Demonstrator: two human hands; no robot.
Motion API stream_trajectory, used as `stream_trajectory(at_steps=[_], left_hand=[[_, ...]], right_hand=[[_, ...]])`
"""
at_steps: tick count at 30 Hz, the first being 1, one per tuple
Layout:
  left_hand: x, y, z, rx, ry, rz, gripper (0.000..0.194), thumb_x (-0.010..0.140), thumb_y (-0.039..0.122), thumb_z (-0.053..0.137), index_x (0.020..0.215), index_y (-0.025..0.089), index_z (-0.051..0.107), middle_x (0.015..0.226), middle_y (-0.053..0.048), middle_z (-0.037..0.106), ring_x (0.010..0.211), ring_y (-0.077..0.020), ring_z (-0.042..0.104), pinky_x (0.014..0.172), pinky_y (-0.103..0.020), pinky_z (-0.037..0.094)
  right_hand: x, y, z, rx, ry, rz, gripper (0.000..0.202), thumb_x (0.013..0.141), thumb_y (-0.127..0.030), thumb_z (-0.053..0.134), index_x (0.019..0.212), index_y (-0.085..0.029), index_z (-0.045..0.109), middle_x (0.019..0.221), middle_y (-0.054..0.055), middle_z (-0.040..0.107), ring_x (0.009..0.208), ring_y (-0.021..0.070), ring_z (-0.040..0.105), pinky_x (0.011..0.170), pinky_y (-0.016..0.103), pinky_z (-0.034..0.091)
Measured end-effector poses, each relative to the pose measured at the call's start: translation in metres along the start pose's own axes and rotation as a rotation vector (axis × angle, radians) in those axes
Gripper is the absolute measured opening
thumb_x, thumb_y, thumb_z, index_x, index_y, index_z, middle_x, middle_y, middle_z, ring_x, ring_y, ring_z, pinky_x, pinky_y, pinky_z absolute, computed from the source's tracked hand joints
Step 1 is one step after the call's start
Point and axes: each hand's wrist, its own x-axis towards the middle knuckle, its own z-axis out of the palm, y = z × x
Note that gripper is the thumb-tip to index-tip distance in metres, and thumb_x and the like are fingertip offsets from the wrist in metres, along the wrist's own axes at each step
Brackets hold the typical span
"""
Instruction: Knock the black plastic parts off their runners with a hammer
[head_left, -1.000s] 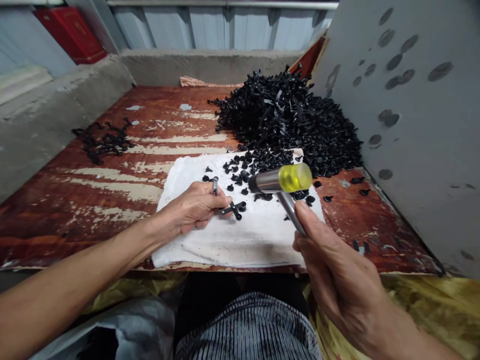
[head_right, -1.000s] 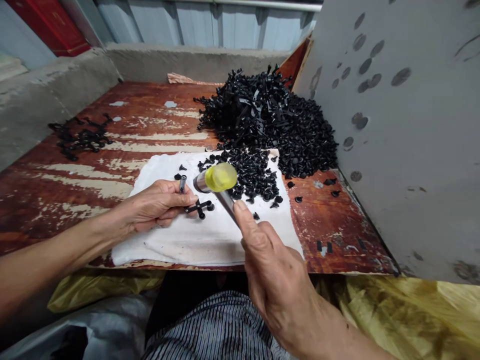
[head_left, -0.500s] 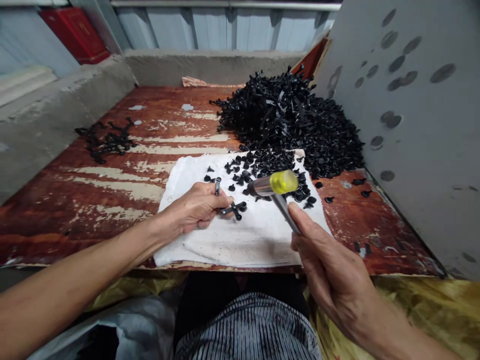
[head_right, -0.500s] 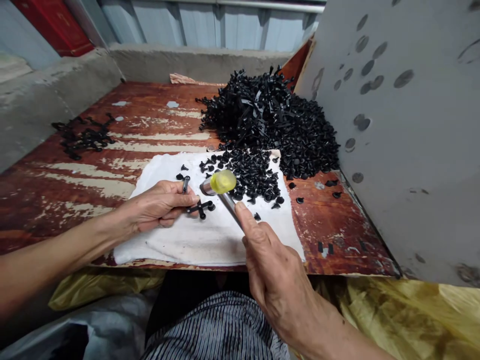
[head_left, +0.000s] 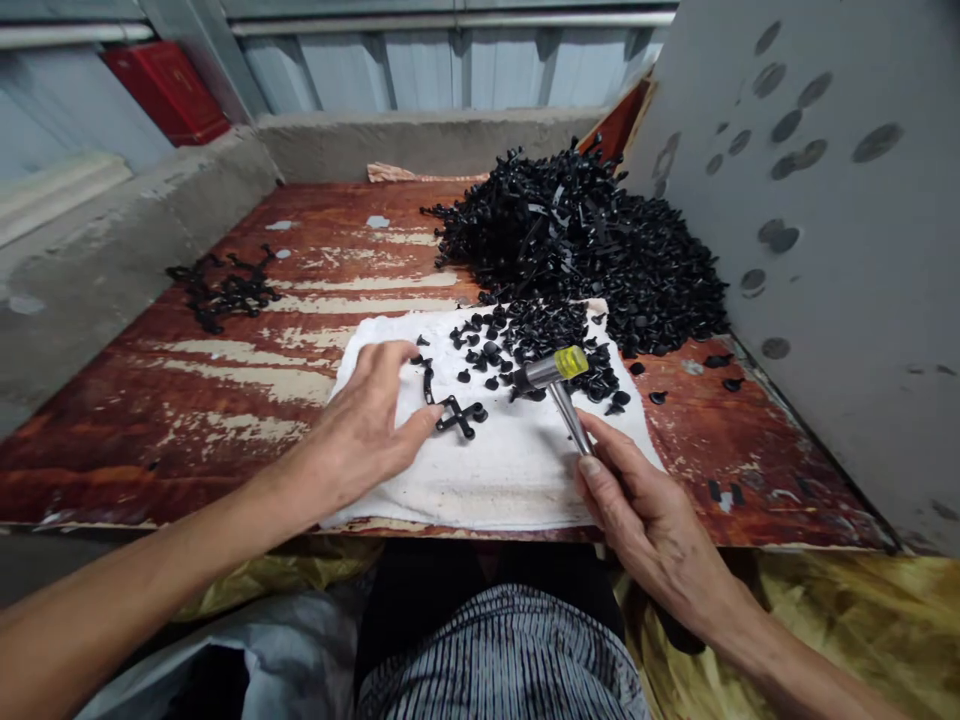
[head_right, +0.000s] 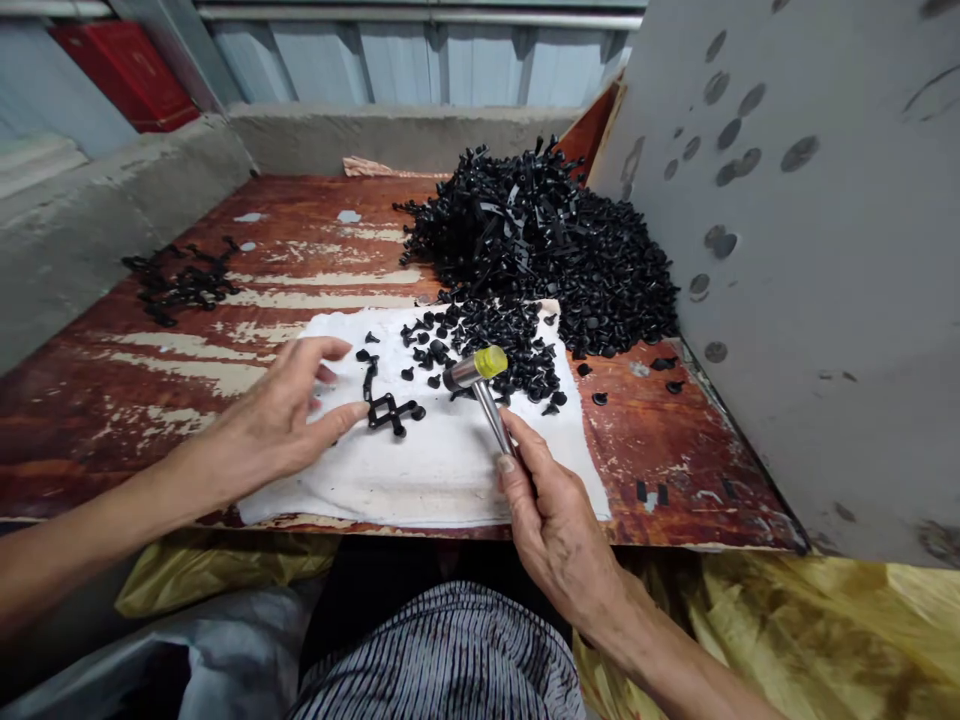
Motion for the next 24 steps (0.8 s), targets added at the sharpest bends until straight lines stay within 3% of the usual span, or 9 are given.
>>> stream_trajectory(at_steps=[1, 3, 6, 10, 15, 18, 24], left_hand=[[-0.001, 0.0, 0.0, 0.117, 0.016, 0.14, 0.045, 0.084, 0.035, 0.058, 0.123, 0.015, 0.048, 0.131, -0.018, 0.051, 0.116, -0.0314, 0.052, 0.093, -0.051, 0.048], [0.003, -0.002, 0.002, 0.274, -0.065, 0.369, 0.033, 0.089, 0.03, 0.053, 0.119, 0.016, 0.055, 0.136, -0.017, 0.048, 0.126, -0.0329, 0.042, 0.104, -0.053, 0.039], [0.015, -0.003, 0.007, 0.346, -0.285, 0.491, 0.023, 0.094, 0.03, 0.048, 0.109, 0.018, 0.061, 0.123, -0.013, 0.057, 0.116, -0.0291, 0.047, 0.098, -0.047, 0.041], [0.027, -0.001, 0.003, 0.348, -0.366, 0.412, 0.021, 0.094, 0.034, 0.048, 0.1, 0.019, 0.062, 0.095, -0.007, 0.062, 0.095, -0.0239, 0.055, 0.085, -0.04, 0.041], [0.025, -0.003, -0.011, 0.197, -0.386, 0.248, 0.022, 0.09, 0.038, 0.051, 0.082, 0.019, 0.058, 0.067, 0.004, 0.05, 0.064, -0.0133, 0.047, 0.065, -0.028, 0.033], [0.023, -0.011, -0.013, 0.034, -0.384, 0.188, 0.024, 0.089, 0.039, 0.051, 0.076, 0.019, 0.055, 0.064, 0.005, 0.044, 0.06, -0.011, 0.042, 0.059, -0.025, 0.03], [0.022, -0.019, -0.009, -0.127, -0.358, 0.132, 0.018, 0.084, 0.036, 0.059, 0.078, 0.019, 0.059, 0.069, 0.004, 0.053, 0.065, -0.0112, 0.046, 0.062, -0.023, 0.035]], right_hand=[[0.0, 0.001, 0.001, -0.011, -0.003, -0.01, 0.043, 0.099, -0.024, 0.044, 0.134, -0.002, 0.055, 0.117, 0.023, 0.074, 0.106, 0.0243, 0.073, 0.091, 0.034, 0.059], [0.001, 0.002, 0.001, -0.049, -0.034, -0.034, 0.046, 0.099, -0.024, 0.042, 0.135, 0.002, 0.053, 0.118, 0.026, 0.073, 0.103, 0.0243, 0.074, 0.088, 0.032, 0.059], [0.009, 0.0, -0.001, -0.099, -0.107, -0.072, 0.05, 0.098, -0.02, 0.039, 0.141, 0.004, 0.047, 0.118, 0.026, 0.073, 0.099, 0.0239, 0.076, 0.083, 0.031, 0.061], [0.027, -0.002, -0.002, -0.169, -0.133, -0.187, 0.052, 0.094, -0.014, 0.038, 0.142, 0.005, 0.047, 0.13, 0.027, 0.066, 0.116, 0.0267, 0.069, 0.098, 0.038, 0.055], [0.042, 0.002, 0.0, -0.255, -0.187, -0.228, 0.053, 0.09, -0.011, 0.035, 0.138, 0.006, 0.051, 0.121, 0.027, 0.071, 0.109, 0.0286, 0.072, 0.092, 0.04, 0.058], [0.041, 0.004, 0.001, -0.262, -0.204, -0.203, 0.053, 0.091, -0.012, 0.036, 0.139, 0.003, 0.051, 0.122, 0.026, 0.071, 0.106, 0.0295, 0.073, 0.09, 0.043, 0.059], [0.035, 0.005, 0.003, -0.229, -0.194, -0.2, 0.054, 0.089, -0.009, 0.038, 0.142, -0.003, 0.049, 0.128, 0.024, 0.068, 0.113, 0.0291, 0.07, 0.094, 0.046, 0.058]])
